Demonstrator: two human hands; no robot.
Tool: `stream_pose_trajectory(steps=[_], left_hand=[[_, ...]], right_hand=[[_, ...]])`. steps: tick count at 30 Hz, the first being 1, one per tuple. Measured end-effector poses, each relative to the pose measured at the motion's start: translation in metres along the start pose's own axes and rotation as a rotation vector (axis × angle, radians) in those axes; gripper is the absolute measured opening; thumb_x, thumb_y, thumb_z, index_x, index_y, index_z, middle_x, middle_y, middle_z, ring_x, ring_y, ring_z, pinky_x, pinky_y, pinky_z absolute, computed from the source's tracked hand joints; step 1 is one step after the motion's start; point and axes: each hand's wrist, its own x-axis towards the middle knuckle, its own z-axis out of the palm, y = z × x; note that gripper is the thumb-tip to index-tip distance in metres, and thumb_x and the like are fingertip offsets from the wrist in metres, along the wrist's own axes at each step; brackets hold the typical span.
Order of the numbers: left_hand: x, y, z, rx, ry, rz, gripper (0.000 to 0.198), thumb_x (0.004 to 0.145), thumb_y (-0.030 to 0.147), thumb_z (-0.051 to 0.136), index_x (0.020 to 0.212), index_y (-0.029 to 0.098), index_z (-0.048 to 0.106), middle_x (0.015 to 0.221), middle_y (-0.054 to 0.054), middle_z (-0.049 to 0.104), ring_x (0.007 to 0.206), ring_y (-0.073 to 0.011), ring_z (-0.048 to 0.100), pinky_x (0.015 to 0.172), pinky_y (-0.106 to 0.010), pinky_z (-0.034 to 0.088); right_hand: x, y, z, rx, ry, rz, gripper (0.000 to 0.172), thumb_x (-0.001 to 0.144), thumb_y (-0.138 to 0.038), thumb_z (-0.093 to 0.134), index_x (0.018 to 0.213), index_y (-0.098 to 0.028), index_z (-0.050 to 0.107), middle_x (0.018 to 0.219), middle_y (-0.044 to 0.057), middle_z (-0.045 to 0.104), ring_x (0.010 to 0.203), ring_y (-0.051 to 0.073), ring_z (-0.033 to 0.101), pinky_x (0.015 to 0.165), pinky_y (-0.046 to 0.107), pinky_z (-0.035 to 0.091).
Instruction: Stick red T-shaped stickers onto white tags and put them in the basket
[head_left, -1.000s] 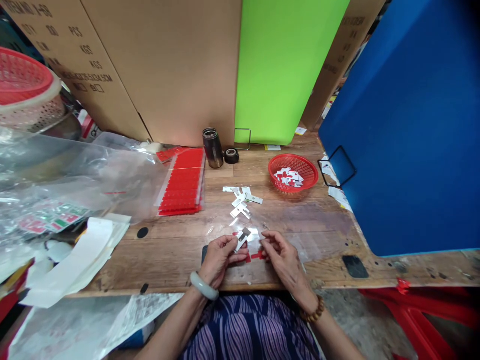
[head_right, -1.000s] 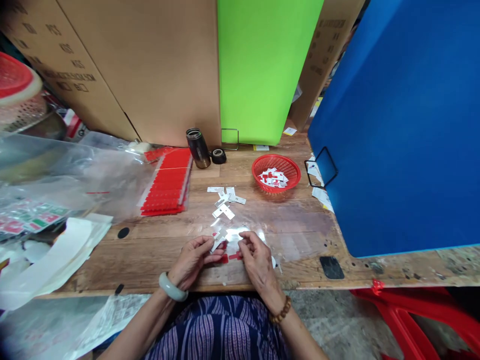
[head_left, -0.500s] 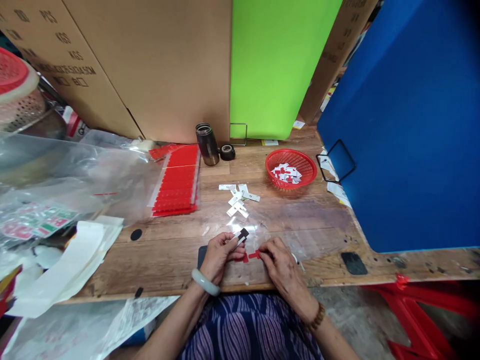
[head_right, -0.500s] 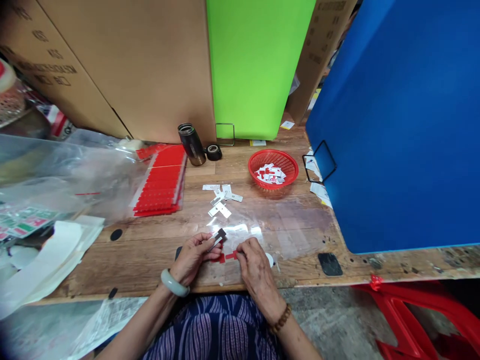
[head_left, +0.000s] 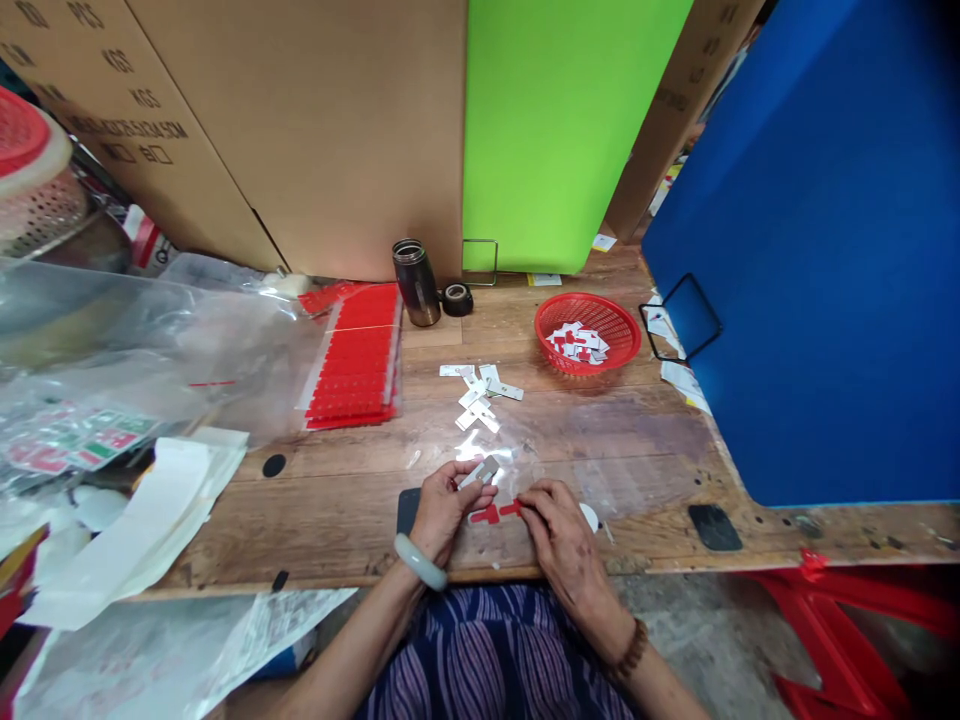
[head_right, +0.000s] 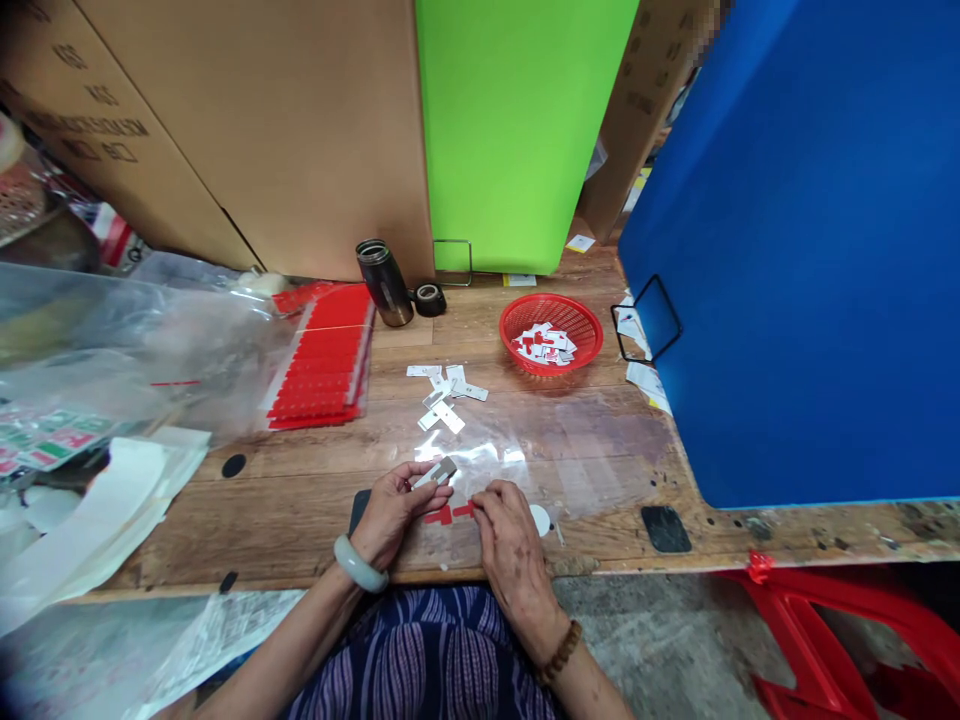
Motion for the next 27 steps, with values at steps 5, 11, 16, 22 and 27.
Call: stream_pose_trajectory(steps=[5,11,16,22,27], left_hand=[[-0.001,-0.003,0.0,0.024,-0.011,0.055,0.034,0.064,0.015,0.075,0.094,0.011,0.061,0.082,-0.008,0.071,0.07,-0.0153,0.07,0.065,-0.021,0.055],[-0.003,-0.004,0.002,0.057,0.006,0.105,0.033,0.065,0.018,0.075,0.094,0.011,0.063,0.082,-0.008,0.07,0.073,-0.0167,0.07,0.066,-0.022,0.055],[-0.003,-0.005,0.002,0.067,0.019,0.115,0.031,0.065,0.018,0.074,0.093,0.01,0.062,0.081,-0.009,0.071,0.073,-0.0172,0.07,0.066,-0.022,0.055],[-0.003,-0.005,0.004,0.064,0.03,0.123,0.026,0.067,0.015,0.072,0.091,0.011,0.061,0.079,-0.007,0.071,0.072,-0.0166,0.07,0.065,-0.022,0.055],[-0.006,-0.002,0.006,0.081,0.067,0.11,0.022,0.069,0.012,0.07,0.09,0.011,0.06,0.073,-0.007,0.071,0.066,-0.0154,0.07,0.062,-0.02,0.054]], right_hand=[[0.005,-0.007,-0.003,-0.03,-0.027,0.046,0.016,0.085,-0.009,0.042,0.08,-0.02,0.052,0.085,0.004,0.052,0.083,0.02,0.05,0.076,0.034,0.042],[0.007,-0.01,-0.001,-0.07,-0.006,0.061,0.013,0.085,-0.009,0.042,0.083,-0.02,0.05,0.085,0.005,0.053,0.083,0.02,0.05,0.076,0.035,0.042],[0.006,-0.005,-0.001,-0.021,0.004,0.077,0.016,0.086,-0.011,0.044,0.098,-0.02,0.051,0.095,0.006,0.053,0.087,0.02,0.051,0.079,0.034,0.043],[0.009,-0.01,-0.004,-0.022,-0.027,0.06,0.017,0.088,-0.011,0.041,0.077,-0.02,0.051,0.084,0.003,0.049,0.082,0.019,0.049,0.075,0.033,0.04],[0.007,-0.009,-0.008,0.07,-0.067,0.027,0.014,0.088,-0.012,0.045,0.077,-0.02,0.048,0.083,0.002,0.049,0.082,0.018,0.048,0.077,0.032,0.038]])
